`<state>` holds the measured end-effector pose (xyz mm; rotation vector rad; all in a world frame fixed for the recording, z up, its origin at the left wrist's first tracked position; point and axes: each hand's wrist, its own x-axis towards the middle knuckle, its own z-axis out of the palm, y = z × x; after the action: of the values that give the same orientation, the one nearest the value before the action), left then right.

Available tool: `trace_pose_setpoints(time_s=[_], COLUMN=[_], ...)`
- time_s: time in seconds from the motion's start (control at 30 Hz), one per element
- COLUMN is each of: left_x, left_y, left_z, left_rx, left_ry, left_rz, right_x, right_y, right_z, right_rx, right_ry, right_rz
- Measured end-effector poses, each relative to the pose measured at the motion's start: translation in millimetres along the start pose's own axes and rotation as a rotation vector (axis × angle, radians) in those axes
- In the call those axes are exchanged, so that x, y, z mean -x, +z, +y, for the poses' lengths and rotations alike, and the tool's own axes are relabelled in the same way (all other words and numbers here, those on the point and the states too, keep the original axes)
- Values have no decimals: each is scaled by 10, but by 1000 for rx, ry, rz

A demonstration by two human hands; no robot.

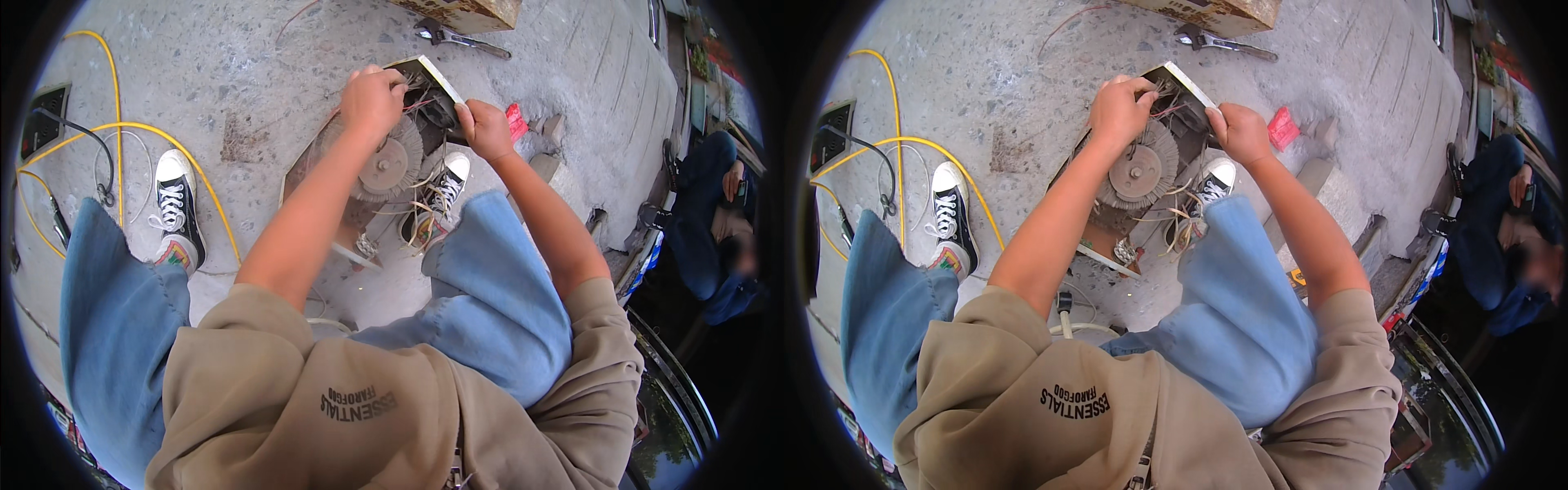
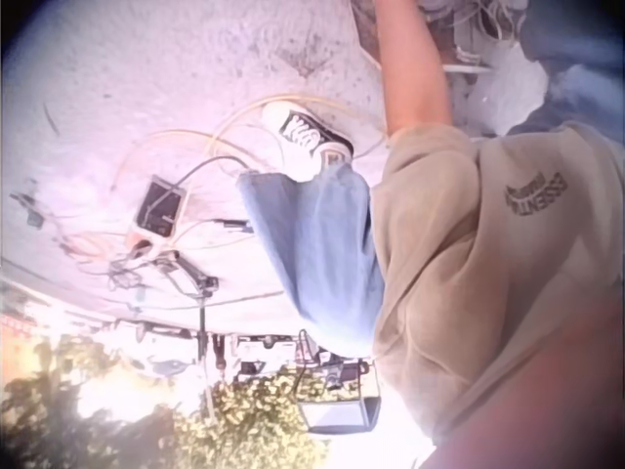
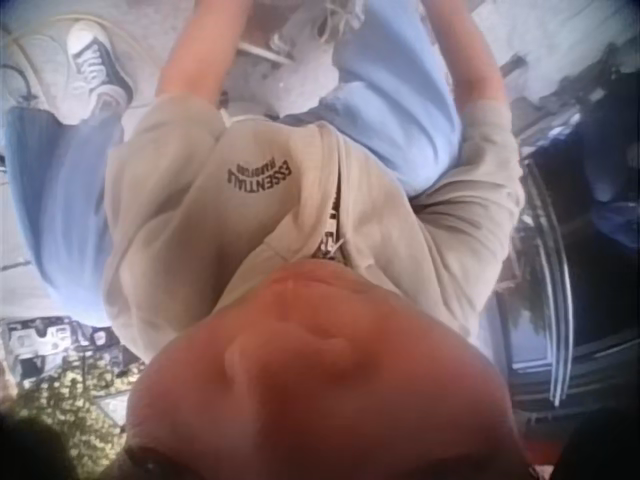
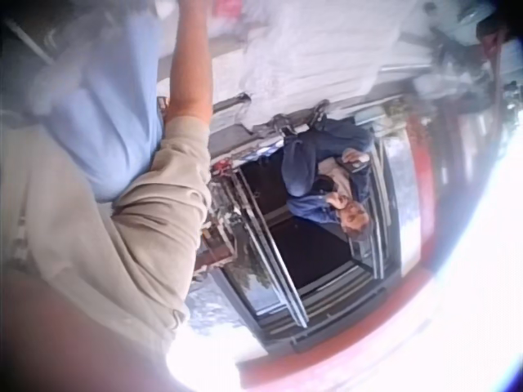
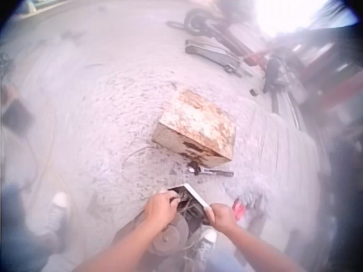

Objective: The person sits on the floor and works on an open electrical device, manipulating and separating wires inside the casing. They repeatedly pull, twist, and arrange the wires by hand without using visible tools.

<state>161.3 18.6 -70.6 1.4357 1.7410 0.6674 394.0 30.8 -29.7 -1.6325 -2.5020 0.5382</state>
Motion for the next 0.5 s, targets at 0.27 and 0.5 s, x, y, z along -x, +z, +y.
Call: trace_pose_setpoints(time_s=[0.27, 0.5], left_x=[-282, -13], left_y=[62, -58], left_z=[-104, -100], left_rx=[259, 191], left_ry=[-203, 157], left_rz=[-54, -138], right_x=[-15, 50], right_y=[-14, 37], right_z=[-23, -32], right_rx=[-7, 0], right_ry=[-17, 9], right_rz=[-15, 6])
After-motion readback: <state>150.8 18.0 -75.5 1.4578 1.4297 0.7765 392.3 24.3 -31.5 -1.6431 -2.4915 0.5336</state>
